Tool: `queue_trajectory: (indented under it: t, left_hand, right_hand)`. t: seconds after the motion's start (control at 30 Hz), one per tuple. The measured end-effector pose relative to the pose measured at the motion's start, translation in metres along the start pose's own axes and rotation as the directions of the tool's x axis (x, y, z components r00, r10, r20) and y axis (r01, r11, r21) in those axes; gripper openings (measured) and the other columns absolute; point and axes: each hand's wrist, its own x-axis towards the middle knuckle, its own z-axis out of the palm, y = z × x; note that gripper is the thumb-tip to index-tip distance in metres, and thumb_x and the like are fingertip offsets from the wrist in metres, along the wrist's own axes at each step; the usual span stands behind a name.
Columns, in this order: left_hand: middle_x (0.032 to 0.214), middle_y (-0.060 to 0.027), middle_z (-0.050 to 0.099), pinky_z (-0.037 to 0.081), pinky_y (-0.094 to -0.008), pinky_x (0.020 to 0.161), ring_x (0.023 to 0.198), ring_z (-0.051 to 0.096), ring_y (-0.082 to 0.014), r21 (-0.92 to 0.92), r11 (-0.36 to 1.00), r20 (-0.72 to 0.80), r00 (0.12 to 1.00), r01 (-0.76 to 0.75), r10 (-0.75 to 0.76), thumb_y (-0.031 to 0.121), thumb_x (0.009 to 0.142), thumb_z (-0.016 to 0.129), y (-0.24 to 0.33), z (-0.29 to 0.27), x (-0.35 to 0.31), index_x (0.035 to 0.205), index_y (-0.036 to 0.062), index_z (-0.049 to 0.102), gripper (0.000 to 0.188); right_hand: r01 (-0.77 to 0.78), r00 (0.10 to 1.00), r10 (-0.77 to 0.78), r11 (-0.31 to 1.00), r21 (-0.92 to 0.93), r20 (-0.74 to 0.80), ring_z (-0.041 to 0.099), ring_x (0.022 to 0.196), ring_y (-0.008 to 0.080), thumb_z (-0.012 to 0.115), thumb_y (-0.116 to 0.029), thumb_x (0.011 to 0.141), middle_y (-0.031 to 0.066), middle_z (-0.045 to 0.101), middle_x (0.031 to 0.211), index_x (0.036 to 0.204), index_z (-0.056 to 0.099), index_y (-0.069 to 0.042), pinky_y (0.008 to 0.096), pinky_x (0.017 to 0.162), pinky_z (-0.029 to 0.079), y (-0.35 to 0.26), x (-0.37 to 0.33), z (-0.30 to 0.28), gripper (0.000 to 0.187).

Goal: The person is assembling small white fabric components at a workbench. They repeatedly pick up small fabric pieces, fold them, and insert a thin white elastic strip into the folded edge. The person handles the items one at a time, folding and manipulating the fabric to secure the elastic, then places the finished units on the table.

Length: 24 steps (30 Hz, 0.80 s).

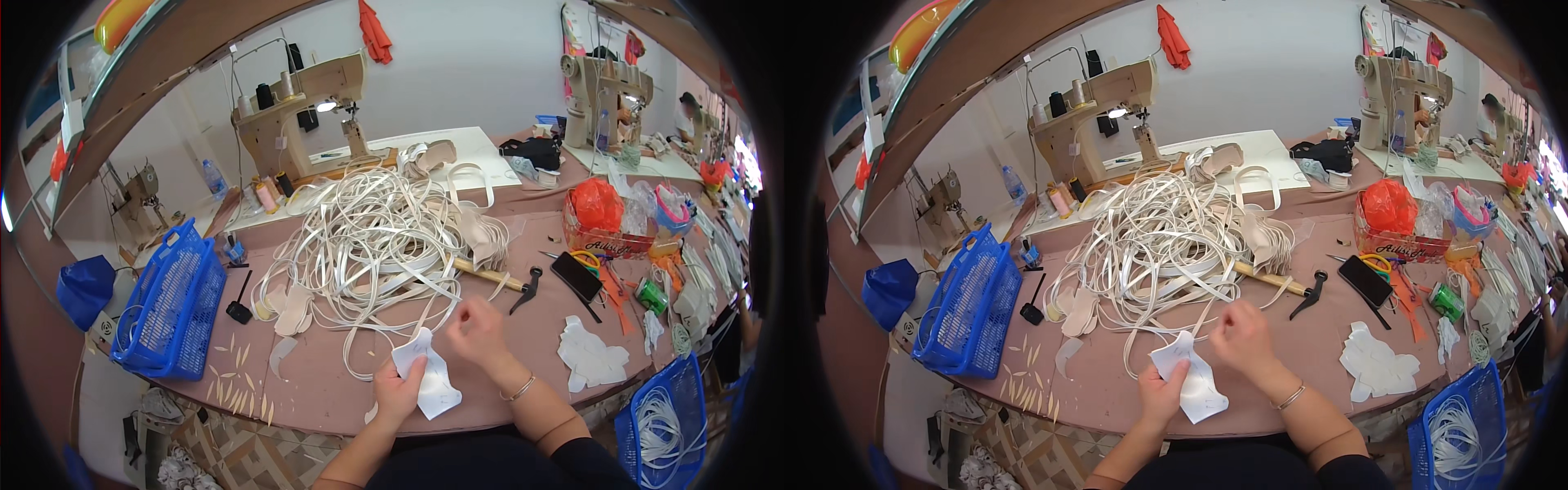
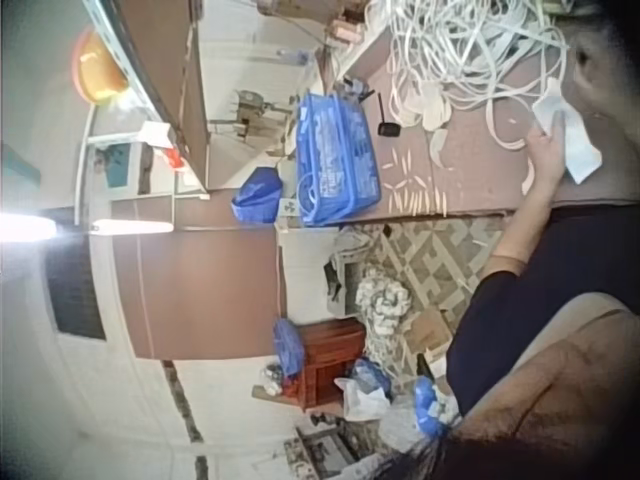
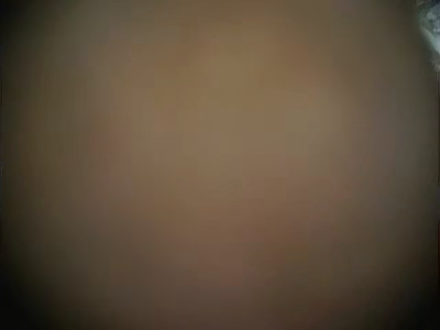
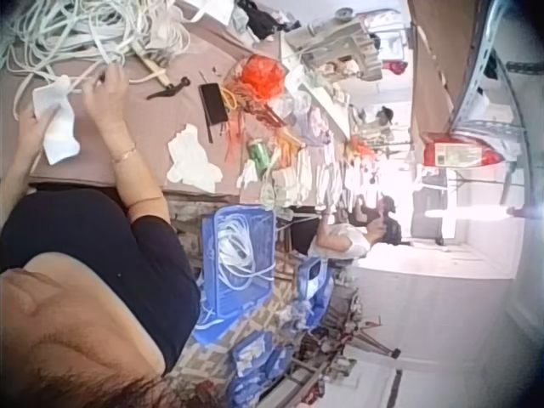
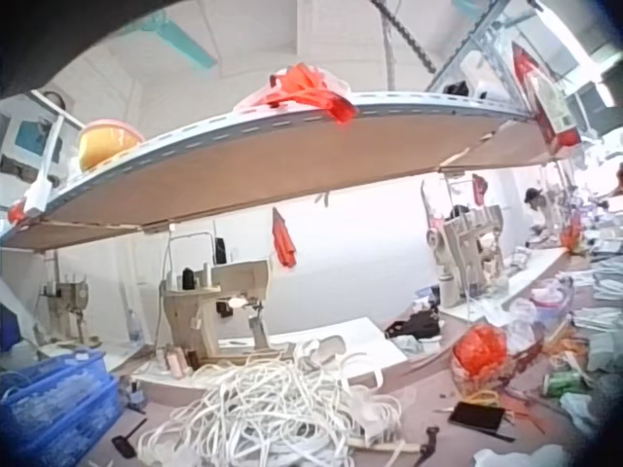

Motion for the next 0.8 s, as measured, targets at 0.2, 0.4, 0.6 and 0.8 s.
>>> queue_trajectory:
  t: [0.2,0.4,0.6,0.8]
  left_hand:
    - [0.081,-0.0061,0.064,0.047,-0.0245,0.063,0.071,0.059,-0.0123,-0.063,0.998,-0.01,1.0,0.013,-0.014,0.009,0.08,0.062,-0.011,0.001,0.005,0.091,-0.0014,0.062,0.015]
    - [0.072,-0.003,0.056,0.041,-0.0239,0.057,0.066,0.052,-0.0105,0.316,0.911,0.06,0.964,-0.265,0.259,0.004,0.078,0.062,0.007,0.004,0.002,0.086,-0.0021,0.062,0.01]
    - [0.072,-0.0076,0.06,0.044,-0.0263,0.057,0.062,0.058,-0.0151,0.268,0.928,0.086,0.966,-0.258,0.244,0.007,0.079,0.062,0.003,0.001,0.002,0.09,-0.0015,0.063,0.014]
    - [0.088,-0.0052,0.064,0.048,-0.0233,0.066,0.076,0.059,-0.0092,-0.269,0.936,0.085,0.974,0.225,-0.21,0.009,0.083,0.061,-0.004,-0.002,0.002,0.097,-0.0028,0.06,0.019]
  right_hand:
    - [0.051,0.994,-0.068,0.984,0.172,0.091,0.057,0.068,0.0267,0.063,-0.008,0.069,0.0108,0.059,0.073,0.075,0.058,-0.004,0.0347,0.064,0.046,-0.019,-0.001,-0.007,0.009]
    - [0.157,0.985,-0.157,0.988,0.017,0.069,0.057,0.068,0.0248,0.063,-0.007,0.068,0.0071,0.06,0.073,0.074,0.058,-0.006,0.0344,0.065,0.044,-0.017,-0.006,-0.005,0.007]
    - [0.149,0.989,-0.144,0.98,-0.13,0.043,0.056,0.066,0.0238,0.063,-0.007,0.067,0.0076,0.059,0.069,0.072,0.057,-0.007,0.0331,0.063,0.042,-0.011,-0.002,-0.007,0.007]
    - [-0.162,0.986,0.152,0.966,0.204,0.063,0.059,0.063,0.0217,0.063,-0.011,0.072,0.011,0.06,0.07,0.078,0.059,-0.002,0.0319,0.061,0.047,0.0,0.0,-0.014,0.011]
